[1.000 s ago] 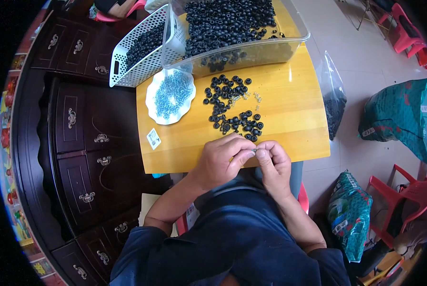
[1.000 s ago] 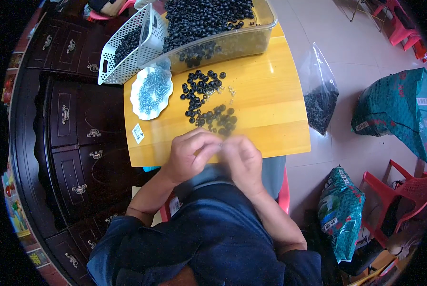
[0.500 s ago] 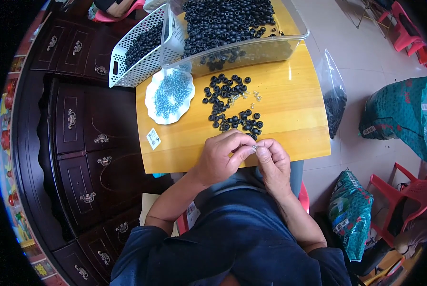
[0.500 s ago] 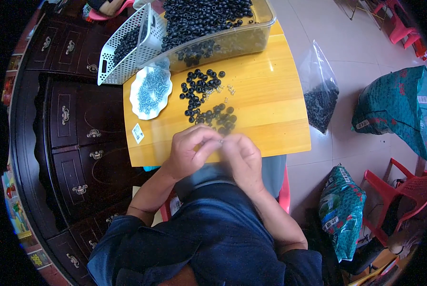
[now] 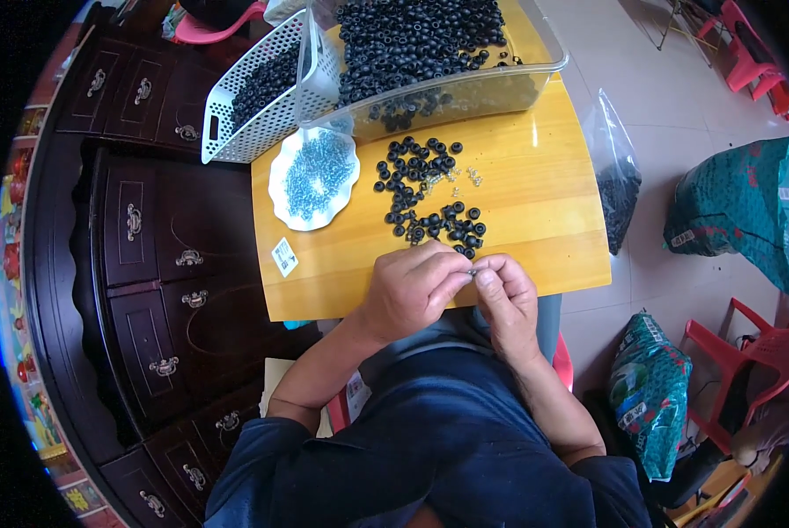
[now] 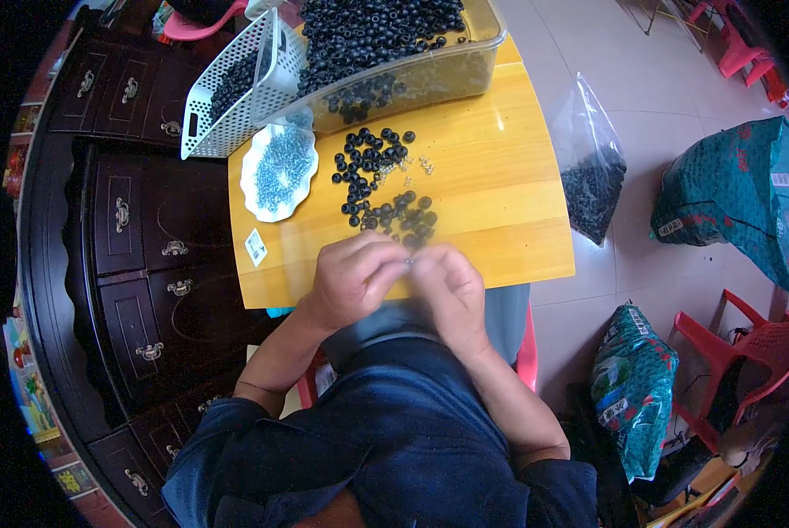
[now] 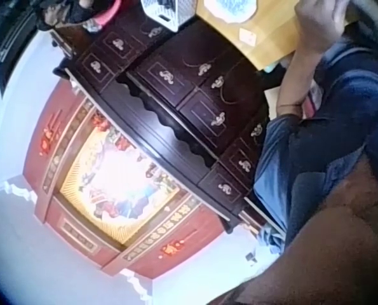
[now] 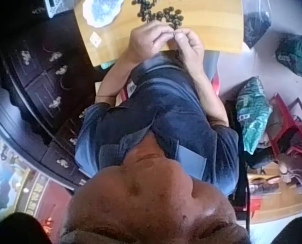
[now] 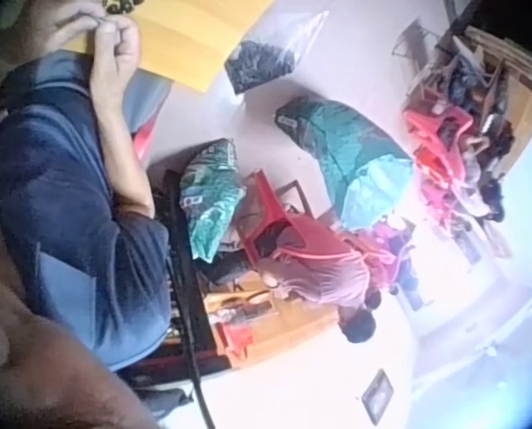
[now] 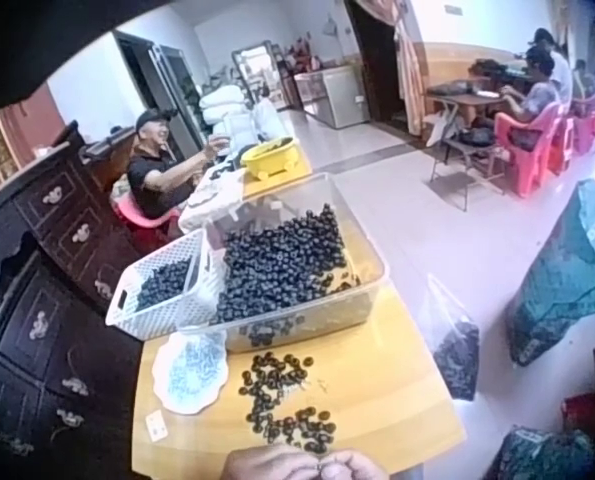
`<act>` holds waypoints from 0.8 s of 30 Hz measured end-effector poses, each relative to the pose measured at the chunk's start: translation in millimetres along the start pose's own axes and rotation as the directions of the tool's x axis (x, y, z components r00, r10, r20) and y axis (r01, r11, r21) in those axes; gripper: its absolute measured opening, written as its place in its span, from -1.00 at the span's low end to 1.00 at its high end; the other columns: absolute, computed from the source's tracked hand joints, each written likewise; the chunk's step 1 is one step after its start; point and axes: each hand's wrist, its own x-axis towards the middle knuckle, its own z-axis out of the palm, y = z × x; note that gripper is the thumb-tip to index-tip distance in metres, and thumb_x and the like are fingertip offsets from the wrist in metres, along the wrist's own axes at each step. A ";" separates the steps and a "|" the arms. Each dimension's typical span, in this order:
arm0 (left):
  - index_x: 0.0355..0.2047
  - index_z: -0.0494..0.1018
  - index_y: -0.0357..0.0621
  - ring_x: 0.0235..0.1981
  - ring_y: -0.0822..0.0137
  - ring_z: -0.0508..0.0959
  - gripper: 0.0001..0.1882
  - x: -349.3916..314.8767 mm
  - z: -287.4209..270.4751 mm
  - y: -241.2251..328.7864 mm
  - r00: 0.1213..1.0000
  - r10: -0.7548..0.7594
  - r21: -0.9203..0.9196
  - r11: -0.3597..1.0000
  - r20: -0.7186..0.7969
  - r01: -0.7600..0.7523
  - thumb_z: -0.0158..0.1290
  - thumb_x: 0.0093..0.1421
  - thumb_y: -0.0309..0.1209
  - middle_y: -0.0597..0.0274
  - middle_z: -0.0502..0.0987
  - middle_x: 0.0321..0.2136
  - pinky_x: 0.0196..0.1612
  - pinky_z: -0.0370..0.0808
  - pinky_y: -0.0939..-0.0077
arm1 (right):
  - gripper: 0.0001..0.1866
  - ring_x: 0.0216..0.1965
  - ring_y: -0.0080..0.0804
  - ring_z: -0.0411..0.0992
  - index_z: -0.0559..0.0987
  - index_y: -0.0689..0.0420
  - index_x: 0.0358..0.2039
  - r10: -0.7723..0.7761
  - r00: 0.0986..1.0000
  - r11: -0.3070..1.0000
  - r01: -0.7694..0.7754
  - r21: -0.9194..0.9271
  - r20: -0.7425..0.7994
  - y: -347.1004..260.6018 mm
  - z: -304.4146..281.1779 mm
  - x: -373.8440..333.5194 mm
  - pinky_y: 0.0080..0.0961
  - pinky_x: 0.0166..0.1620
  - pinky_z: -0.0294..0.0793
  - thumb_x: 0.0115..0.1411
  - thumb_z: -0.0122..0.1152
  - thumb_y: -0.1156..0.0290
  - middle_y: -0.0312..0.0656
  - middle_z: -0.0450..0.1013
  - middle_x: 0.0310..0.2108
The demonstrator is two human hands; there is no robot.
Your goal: The person assembles components by hand by picking up a black plastic piece and a small clear bead, then pressing the bead into the center of the plastic piece. This process is repeated multiple times, with each assembled unit being placed back onto the wooden table.
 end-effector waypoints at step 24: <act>-0.31 0.55 -0.26 -0.42 0.20 0.63 -0.80 -0.1 -4.1 2.5 0.996 -0.078 -0.155 0.984 0.034 0.082 0.19 0.03 -0.70 0.06 0.60 -0.39 -0.36 0.54 0.47 | -0.92 -0.33 -0.77 0.36 0.55 0.18 -0.19 -0.145 0.989 0.986 0.144 -0.086 0.000 10.0 -0.5 -0.6 -0.78 -0.24 0.36 0.31 0.15 0.54 -0.45 0.47 -0.34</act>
